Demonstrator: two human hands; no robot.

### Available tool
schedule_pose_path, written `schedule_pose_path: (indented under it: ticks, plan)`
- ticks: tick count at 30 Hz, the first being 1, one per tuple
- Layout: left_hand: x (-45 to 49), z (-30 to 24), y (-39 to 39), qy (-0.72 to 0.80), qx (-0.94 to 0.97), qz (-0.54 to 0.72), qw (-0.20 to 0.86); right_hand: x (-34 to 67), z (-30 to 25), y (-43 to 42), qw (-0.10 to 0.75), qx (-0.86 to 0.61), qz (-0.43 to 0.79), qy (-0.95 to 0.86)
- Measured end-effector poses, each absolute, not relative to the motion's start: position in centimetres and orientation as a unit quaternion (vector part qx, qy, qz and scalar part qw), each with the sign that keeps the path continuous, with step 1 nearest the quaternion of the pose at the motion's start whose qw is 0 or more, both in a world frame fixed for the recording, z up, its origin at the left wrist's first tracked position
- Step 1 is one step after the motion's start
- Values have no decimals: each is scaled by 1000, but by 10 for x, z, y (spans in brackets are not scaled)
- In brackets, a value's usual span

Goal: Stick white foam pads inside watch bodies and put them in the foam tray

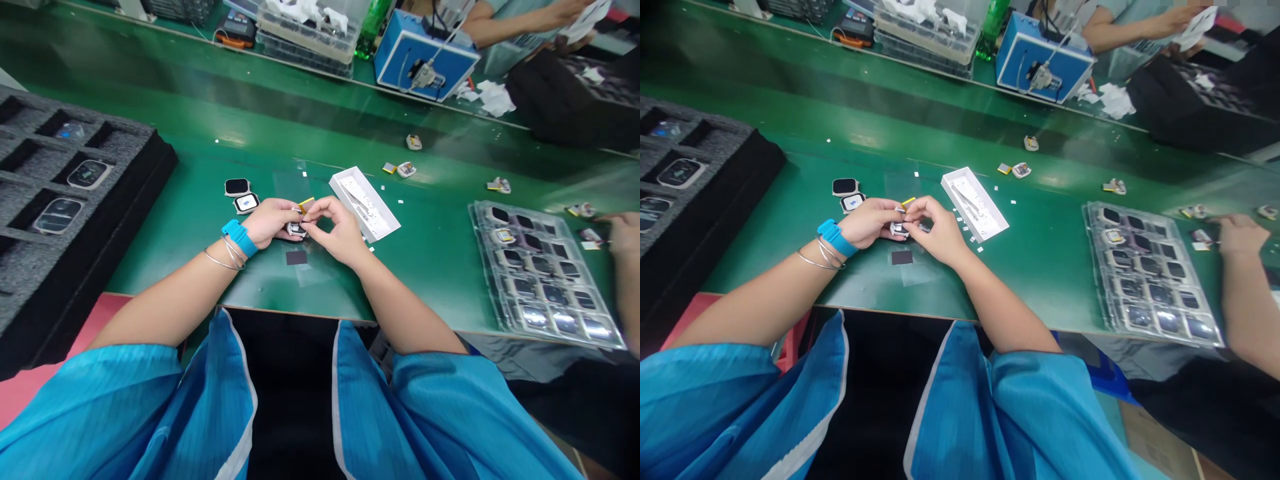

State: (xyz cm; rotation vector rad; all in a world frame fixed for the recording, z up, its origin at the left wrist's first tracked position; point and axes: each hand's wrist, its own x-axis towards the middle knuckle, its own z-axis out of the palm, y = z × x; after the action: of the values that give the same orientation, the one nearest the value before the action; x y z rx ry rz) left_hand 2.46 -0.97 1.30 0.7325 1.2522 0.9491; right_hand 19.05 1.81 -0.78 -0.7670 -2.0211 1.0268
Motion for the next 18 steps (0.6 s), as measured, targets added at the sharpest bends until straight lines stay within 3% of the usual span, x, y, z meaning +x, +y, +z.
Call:
schedule_pose_path:
  ticks: [8,11,18]
  plan:
    - [23,12,-10,532,316,425,661,187,-4,8,324,-331,258,-848]
    - [24,12,-10,539,308,430,656,188,-3,8,347,-383,207,-831]
    - [26,13,-12,525,319,428,664,192,-12,25,394,-394,405,-725]
